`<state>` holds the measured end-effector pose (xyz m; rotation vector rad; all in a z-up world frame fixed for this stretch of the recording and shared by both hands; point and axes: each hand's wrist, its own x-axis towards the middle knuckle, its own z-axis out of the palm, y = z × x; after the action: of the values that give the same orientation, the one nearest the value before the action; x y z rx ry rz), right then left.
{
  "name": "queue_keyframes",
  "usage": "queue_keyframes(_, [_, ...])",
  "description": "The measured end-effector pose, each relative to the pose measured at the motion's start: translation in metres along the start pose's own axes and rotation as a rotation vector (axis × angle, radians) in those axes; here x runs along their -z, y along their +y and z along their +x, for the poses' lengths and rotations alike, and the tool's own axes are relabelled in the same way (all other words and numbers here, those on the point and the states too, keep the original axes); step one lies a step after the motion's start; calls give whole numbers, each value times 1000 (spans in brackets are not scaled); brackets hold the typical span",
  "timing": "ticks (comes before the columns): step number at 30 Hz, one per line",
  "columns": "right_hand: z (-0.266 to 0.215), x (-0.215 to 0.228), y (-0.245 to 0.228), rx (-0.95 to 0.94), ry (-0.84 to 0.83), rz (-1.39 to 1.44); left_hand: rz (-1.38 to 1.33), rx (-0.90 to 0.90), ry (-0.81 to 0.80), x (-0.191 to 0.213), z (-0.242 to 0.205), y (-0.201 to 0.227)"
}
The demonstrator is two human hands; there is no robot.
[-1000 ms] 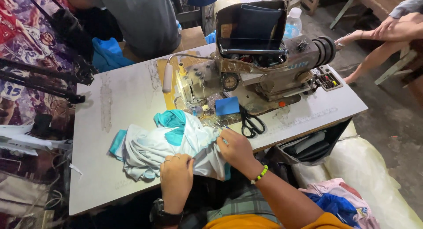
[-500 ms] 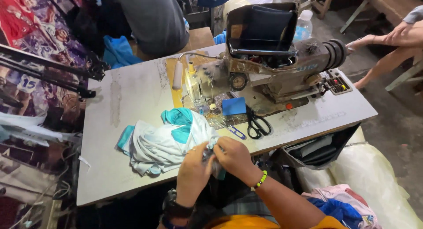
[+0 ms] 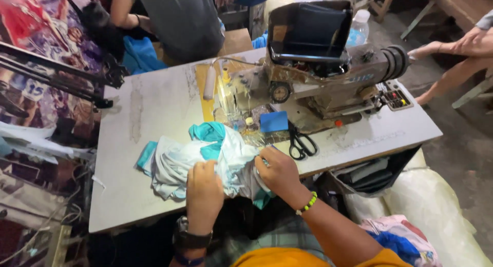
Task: Trimming loose threads from a garment using thread nippers at a sewing workstation
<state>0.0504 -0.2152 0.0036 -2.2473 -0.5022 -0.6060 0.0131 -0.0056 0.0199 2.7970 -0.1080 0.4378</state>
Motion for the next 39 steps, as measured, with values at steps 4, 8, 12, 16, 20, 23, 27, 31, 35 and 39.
queue_keyframes(4, [0,-11,-7,62,-120,38,-479,-233,152,9,7,51])
queue_keyframes(8, [8,-14,-4,73,38,-46,-212,-215,129,0,19,42])
queue_keyframes(12, [8,-2,-10,26,-21,-27,-48,-199,218,-1,18,58])
queue_keyframes(16, [24,24,-16,19,-119,78,-19,-167,330,6,37,32])
queue_keyframes(20, [20,25,-11,-35,-235,124,-241,-279,320,-6,36,33])
queue_keyframes(23, [23,26,-6,-69,-252,206,-298,-303,294,-7,29,35])
queue_keyframes(27, [19,26,-1,-87,-301,244,-227,-354,296,-10,25,32])
queue_keyframes(31, [21,29,-8,-88,-273,278,-239,-332,287,-6,23,36])
queue_keyframes(35, [21,28,-13,-44,-262,200,-243,-297,282,-4,23,28])
queue_keyframes(39, [26,28,-20,60,-232,122,-228,-275,219,13,24,17])
